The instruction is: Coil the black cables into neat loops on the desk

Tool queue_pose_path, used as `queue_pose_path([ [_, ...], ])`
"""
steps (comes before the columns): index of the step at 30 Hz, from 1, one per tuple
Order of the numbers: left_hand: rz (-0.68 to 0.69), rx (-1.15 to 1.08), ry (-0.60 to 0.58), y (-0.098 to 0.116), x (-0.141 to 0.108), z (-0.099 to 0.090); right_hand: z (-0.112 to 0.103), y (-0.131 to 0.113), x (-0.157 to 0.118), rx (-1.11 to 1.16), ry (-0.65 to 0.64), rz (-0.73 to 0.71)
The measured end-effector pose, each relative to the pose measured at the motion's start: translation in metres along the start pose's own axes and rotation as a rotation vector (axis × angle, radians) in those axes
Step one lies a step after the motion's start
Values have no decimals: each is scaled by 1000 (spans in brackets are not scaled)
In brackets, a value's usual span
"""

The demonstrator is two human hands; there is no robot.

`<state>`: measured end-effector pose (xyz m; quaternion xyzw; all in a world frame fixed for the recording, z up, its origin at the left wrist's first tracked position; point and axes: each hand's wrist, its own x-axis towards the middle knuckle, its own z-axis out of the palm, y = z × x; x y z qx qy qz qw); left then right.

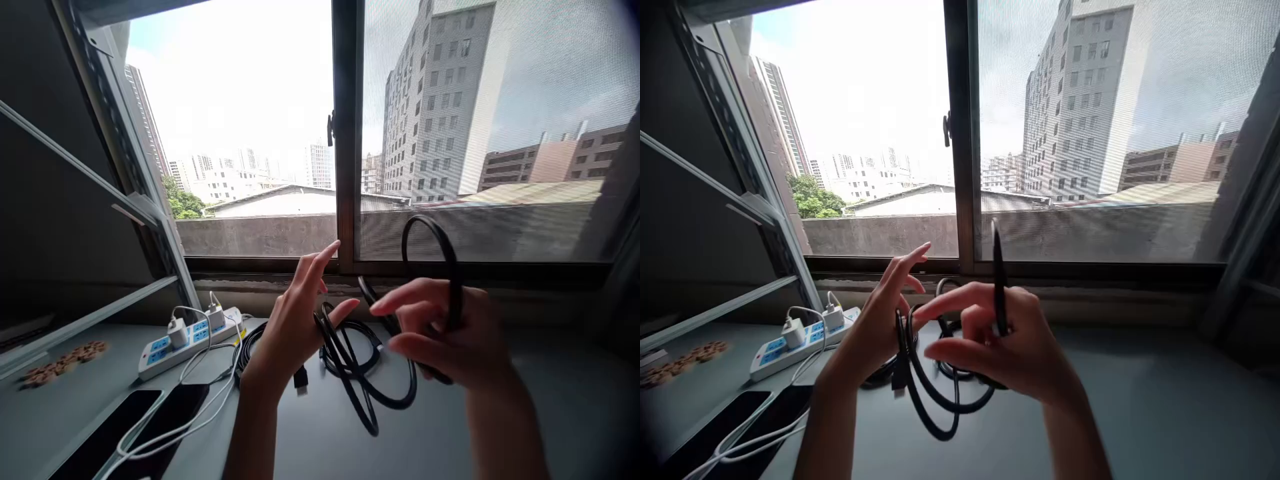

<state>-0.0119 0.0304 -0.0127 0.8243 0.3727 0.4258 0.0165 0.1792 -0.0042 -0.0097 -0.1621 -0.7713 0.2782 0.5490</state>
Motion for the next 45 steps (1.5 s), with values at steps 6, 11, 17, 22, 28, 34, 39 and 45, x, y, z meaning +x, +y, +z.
queue_pose_path([
  [6,119,-16,57,14,3,-3,9,7,0,168,-280,181],
  [11,81,7,123,8,5,0,9,9,2,123,-259,183],
  [17,-149,-62,224,-8,4,1,-20,26,8,-262,196,159],
  [22,-166,-154,219,-9,5,7,-27,41,12,-111,229,96],
  [28,-322,-72,302,0,8,22,5,17,6,-187,-108,119],
  [34,-310,-154,470,12,7,23,16,11,4,-350,-131,140],
  [39,-152,17,534,11,8,23,8,14,10,-262,15,49],
  [45,-116,-186,407,-4,13,23,5,13,5,-296,273,11],
])
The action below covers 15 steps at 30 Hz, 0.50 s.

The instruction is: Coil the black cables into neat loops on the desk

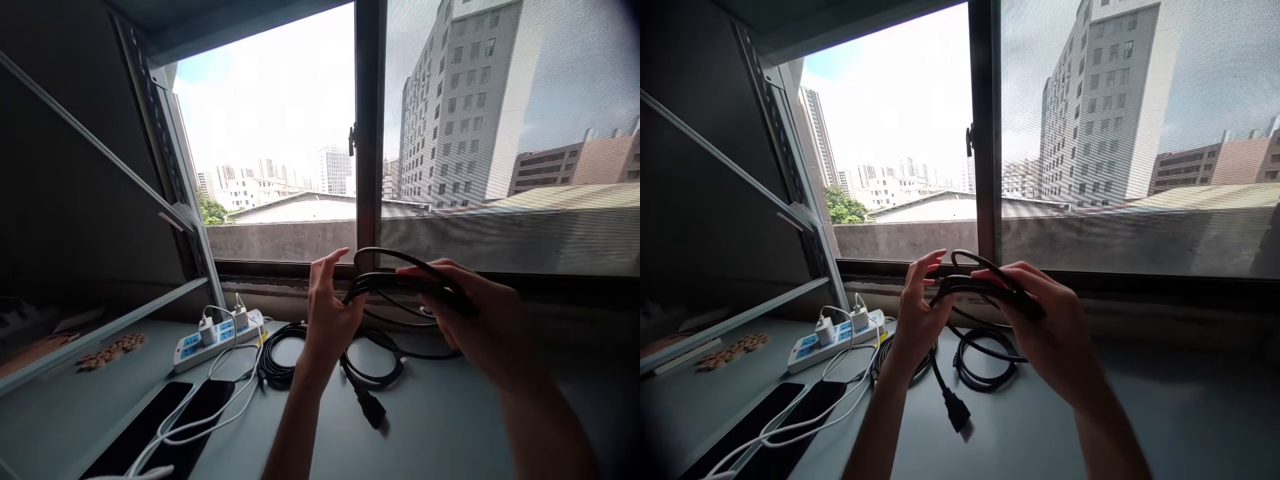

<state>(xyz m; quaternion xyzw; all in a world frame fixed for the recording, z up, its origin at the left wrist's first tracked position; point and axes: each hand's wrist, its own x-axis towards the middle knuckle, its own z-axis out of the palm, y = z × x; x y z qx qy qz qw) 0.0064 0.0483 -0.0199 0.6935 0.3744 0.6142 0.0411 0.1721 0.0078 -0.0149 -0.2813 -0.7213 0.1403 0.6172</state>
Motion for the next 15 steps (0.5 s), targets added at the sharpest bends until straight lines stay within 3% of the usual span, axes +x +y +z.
queue_pose_path([
  [4,-27,-120,-47,4,0,-4,0,-10,-9,29,24,6],
  [9,-26,-229,185,9,-1,-2,3,-9,-8,245,2,59],
  [15,-84,-411,22,10,2,-3,5,7,0,376,17,-6],
])
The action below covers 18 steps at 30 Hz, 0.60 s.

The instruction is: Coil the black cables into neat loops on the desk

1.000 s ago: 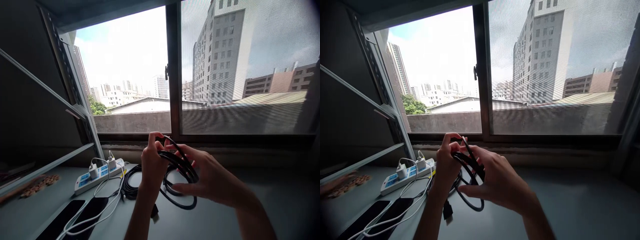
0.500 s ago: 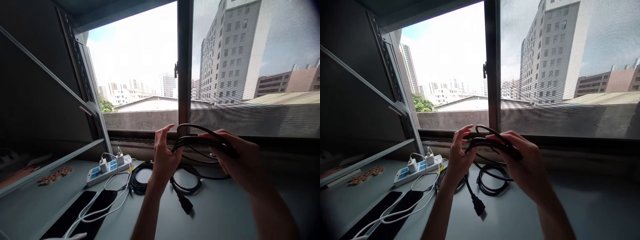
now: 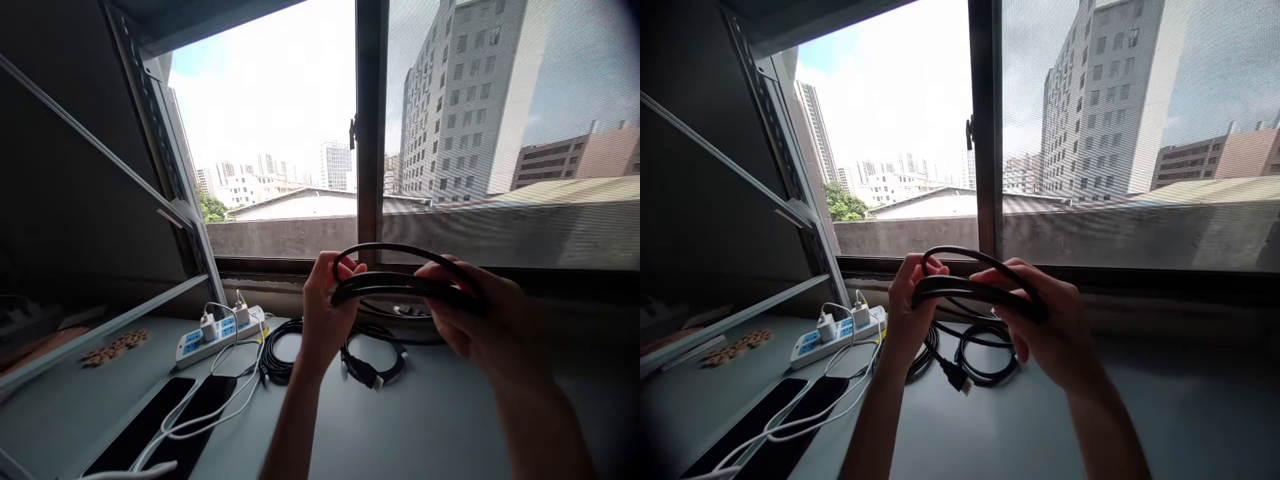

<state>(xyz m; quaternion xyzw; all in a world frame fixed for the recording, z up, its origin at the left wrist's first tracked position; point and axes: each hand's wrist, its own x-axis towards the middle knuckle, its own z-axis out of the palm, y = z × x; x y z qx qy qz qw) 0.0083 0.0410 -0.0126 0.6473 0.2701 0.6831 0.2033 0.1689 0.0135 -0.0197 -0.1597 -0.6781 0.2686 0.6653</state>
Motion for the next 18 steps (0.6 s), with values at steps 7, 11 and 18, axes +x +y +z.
queue_pose_path([
  [7,-250,-274,118,0,-4,-3,4,27,15,-438,136,-35],
  [11,-278,-418,342,3,-2,0,9,32,16,-597,124,33],
  [18,-275,-520,477,10,-4,5,10,16,5,-475,-8,83],
])
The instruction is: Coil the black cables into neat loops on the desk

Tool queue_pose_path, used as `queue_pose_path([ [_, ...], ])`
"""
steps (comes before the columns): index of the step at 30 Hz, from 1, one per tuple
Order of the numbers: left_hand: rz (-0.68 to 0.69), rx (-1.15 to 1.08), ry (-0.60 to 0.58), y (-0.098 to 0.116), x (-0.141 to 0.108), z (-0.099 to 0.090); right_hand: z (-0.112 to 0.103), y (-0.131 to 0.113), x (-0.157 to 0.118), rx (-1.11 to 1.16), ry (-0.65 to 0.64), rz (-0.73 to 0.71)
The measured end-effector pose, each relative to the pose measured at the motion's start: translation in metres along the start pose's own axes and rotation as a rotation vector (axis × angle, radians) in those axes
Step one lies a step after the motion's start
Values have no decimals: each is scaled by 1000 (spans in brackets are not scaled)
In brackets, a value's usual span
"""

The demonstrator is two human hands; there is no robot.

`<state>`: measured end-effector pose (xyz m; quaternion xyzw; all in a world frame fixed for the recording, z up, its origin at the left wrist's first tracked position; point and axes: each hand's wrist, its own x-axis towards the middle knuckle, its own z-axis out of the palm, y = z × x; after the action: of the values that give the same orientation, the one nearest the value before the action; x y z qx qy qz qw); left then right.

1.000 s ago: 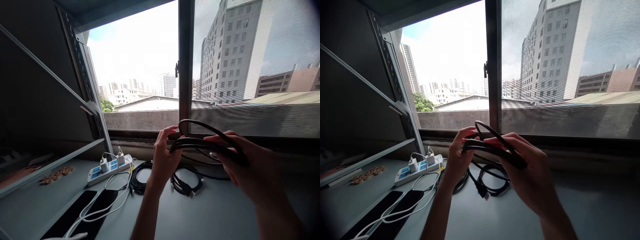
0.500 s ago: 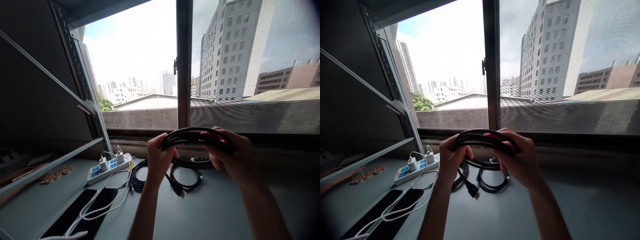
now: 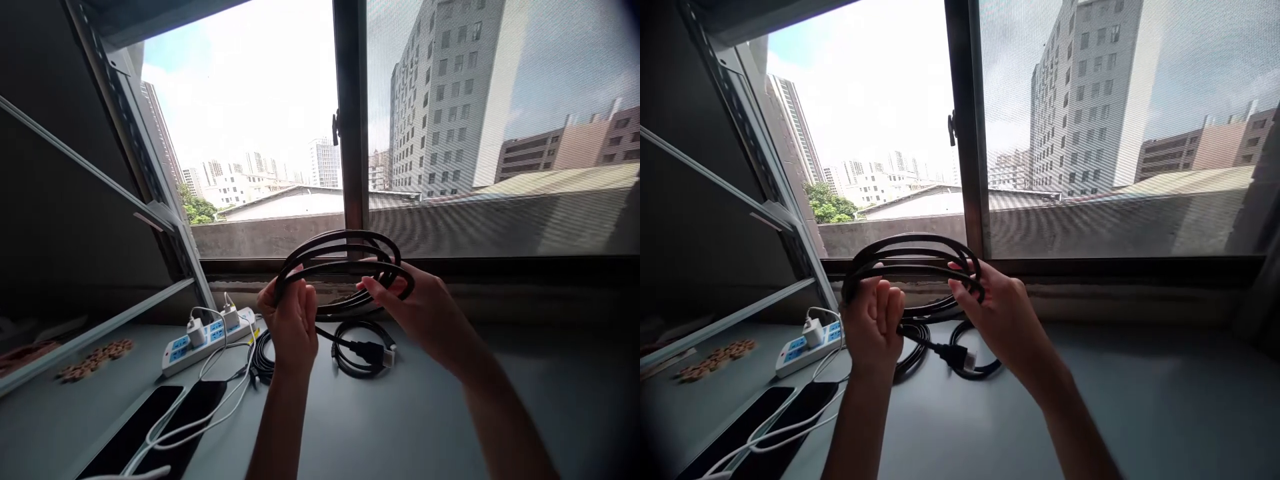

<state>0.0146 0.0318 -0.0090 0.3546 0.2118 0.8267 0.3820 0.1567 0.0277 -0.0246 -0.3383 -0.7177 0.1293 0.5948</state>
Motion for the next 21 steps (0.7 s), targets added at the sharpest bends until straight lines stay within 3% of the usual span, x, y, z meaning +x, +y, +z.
queue_pose_path([
  [10,11,-33,-17,3,-3,3,5,-12,0,216,241,-140],
  [16,58,-74,-105,0,0,0,10,-22,-3,315,309,-110],
  [21,113,-31,-198,-2,1,-5,10,-23,-5,415,274,-104],
])
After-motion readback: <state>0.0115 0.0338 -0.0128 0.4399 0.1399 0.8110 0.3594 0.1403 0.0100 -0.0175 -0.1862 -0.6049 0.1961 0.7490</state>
